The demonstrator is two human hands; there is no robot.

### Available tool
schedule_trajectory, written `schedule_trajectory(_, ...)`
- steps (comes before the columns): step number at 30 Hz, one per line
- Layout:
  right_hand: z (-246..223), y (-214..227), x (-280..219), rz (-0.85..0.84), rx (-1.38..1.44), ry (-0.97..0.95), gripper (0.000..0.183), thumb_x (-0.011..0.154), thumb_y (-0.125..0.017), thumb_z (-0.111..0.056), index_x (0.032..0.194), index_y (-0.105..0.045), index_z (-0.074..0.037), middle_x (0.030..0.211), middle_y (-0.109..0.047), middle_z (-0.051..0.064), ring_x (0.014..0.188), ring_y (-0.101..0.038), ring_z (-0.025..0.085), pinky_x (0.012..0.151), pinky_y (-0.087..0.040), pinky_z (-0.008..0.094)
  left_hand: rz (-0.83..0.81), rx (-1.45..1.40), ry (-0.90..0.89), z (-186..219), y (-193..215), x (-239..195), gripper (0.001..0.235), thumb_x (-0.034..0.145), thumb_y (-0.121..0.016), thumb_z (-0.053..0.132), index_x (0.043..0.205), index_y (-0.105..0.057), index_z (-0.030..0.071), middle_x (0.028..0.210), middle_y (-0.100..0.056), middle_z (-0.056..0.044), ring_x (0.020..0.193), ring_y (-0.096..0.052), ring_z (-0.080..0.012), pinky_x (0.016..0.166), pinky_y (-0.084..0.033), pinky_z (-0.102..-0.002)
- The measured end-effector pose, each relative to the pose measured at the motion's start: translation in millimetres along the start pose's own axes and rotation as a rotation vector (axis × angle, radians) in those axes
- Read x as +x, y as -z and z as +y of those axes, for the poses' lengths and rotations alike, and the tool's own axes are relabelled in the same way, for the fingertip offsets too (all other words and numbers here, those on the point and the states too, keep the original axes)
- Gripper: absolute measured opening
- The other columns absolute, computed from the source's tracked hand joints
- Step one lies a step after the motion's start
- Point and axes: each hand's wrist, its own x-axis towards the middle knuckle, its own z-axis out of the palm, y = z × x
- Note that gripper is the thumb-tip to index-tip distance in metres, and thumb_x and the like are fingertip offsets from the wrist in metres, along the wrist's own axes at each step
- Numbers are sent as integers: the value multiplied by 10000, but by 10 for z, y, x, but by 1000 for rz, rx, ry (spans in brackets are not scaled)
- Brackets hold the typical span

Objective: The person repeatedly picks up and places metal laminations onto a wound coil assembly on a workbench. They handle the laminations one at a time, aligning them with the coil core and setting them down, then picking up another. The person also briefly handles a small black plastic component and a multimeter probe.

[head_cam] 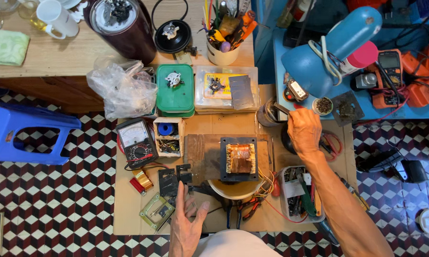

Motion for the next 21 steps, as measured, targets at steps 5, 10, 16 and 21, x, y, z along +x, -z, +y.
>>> schedule_trajectory(5,-298,-123,211,4,172,55,113,949,-730,-104,1024,-710,-22,1039,-679,129,974,-641,329,857,-523,448,63,-76,-32,-18,61,-26,1009,831,-732,379,1602,-132,126,1610,-335,-204,1373,-528,-326,1039,-536,-422)
schedule_trajectory(10,-531,-934,647,-326,188,-85,427,962,-739,-339,1138,-638,36,1053,-676,269,974,-650,434,828,-534,509,107,-123,11,-166,113,-101,1057,823,-737,351,1655,-123,135,1597,-317,-221,1374,-516,-327,1049,-523,-426)
schedule_trajectory(16,-556,-1721,869,-520,-42,-353,884,817,-788,-658,1173,-489,94,1066,-648,294,975,-655,450,811,-547,530,216,-144,77,-640,205,-115,1086,812,-765,287,1646,-86,137,1585,-318,-227,1348,-528,-329,1035,-518,-447)
schedule_trajectory(21,-528,-1953,828,-470,-111,-344,886,735,-851,-588,1245,-507,49,1146,-634,245,1058,-642,414,900,-515,520,304,-228,71,-1067,167,-148,1115,770,-786,218,1654,-111,142,1572,-358,-244,1308,-565,-344,1000,-541,-454)
